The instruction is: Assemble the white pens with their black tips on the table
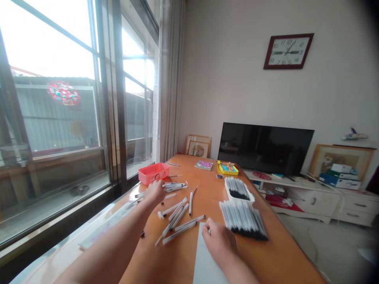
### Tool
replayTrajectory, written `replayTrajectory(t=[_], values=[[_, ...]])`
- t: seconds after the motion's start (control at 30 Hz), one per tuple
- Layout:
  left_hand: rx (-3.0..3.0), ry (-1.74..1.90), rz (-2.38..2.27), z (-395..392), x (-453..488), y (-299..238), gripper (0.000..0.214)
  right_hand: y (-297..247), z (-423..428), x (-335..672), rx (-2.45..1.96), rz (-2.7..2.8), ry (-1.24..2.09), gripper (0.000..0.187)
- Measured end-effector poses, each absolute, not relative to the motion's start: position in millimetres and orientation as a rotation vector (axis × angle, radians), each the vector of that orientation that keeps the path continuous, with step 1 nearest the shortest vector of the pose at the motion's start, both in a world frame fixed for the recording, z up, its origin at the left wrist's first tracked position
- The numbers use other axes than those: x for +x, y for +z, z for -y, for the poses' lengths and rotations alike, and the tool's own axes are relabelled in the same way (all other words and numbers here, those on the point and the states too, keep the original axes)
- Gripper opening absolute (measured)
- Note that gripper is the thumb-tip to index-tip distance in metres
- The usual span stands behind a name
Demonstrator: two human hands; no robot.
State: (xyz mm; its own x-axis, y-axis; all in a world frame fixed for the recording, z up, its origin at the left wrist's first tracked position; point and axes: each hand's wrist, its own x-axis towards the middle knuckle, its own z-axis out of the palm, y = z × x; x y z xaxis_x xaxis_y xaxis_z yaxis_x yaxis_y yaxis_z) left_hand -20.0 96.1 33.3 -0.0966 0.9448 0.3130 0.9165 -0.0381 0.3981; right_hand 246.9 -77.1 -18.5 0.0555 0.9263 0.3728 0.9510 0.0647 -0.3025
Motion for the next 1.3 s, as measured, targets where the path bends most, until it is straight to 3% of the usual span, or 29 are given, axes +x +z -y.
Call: replayTrajectory(t=[0.57, 1.3], values=[[2.267, 0.357, -1.965, -194, -21, 4, 0.069, -42, 60, 249, -1.714, 1.754, -0.155, 0.019], [2.473, 0.178, -1.783, -96, 5, -11, 0.068, -31, 64, 252, -1.701, 1.724, -0.049, 0.021]])
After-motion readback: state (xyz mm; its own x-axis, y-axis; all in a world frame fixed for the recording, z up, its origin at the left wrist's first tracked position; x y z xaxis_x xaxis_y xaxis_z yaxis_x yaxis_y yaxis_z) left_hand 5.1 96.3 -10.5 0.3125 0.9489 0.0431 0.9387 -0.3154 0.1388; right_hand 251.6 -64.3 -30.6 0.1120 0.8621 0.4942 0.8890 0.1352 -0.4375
